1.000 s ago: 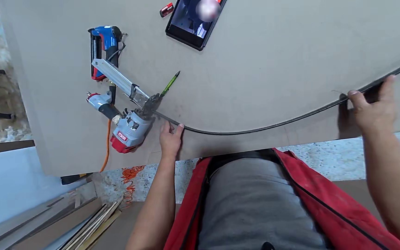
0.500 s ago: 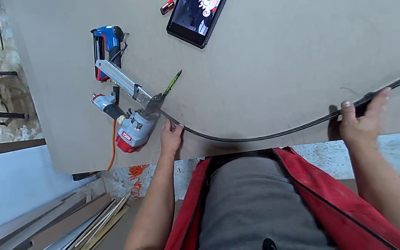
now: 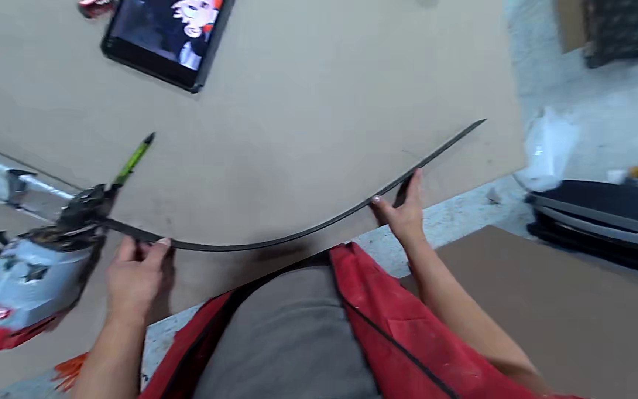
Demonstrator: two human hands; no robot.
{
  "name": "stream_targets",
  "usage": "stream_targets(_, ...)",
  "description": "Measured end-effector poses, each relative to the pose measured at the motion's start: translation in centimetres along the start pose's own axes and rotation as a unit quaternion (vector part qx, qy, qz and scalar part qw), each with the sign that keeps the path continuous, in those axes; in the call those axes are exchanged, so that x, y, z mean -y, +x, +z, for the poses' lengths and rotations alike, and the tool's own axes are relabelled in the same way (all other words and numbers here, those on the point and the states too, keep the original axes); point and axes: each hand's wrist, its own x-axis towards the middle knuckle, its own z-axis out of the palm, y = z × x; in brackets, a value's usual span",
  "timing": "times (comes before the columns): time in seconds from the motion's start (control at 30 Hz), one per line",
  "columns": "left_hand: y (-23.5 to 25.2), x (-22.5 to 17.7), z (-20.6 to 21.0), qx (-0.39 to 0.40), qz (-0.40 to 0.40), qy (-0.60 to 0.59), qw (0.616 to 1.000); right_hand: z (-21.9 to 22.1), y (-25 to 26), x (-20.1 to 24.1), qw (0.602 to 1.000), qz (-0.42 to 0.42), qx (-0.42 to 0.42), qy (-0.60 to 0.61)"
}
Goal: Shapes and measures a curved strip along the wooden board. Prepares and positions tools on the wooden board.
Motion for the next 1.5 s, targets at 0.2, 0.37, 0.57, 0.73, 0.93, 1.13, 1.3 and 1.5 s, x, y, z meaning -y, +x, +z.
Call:
stream_targets(0.2,0.2,0.5,0.0,-0.019,0.007,0.012,1.000,0.1,-0.2,0.5,1.000,0.012,0.017,0.022)
stream_targets(0.37,0.0,0.0,0.1,-0.011,-0.007,0.017,1.000,0.6,-1.2,0.5,0.999,-0.029,0.013,-0.006)
stream_targets(0.57,-0.1,-1.0,-0.5,-0.010,-0.064,0.027,0.998,1.3,-1.5,1.9,0.998,-0.031,0.051,-0.033)
stream_targets(0.73,0.6,-0.9,-0.4,0.000,-0.090,0.016,0.996,1.2,-1.4,1.8,0.997,-0.026,0.047,-0.048)
stream_targets(0.93,-3.4,-0.2,-9.2,-0.188,-0.036,0.121,0.974,1.4,-1.3,1.8,0.997,-0.023,0.047,-0.054)
stream_targets(1.13,-0.3,5.0,-11.9,-0.175,-0.084,0.294,0.936,1.2,-1.2,1.8,0.997,-0.016,0.060,-0.055)
stream_targets(1.3,0.8,5.0,-12.0,-0.173,-0.040,0.282,0.943,1.4,-1.0,1.6,0.997,-0.023,0.059,-0.050)
stream_targets(1.5,2.6,6.2,-13.8,-0.130,0.032,0.313,0.940,1.3,-1.0,1.5,0.997,-0.022,0.058,-0.051)
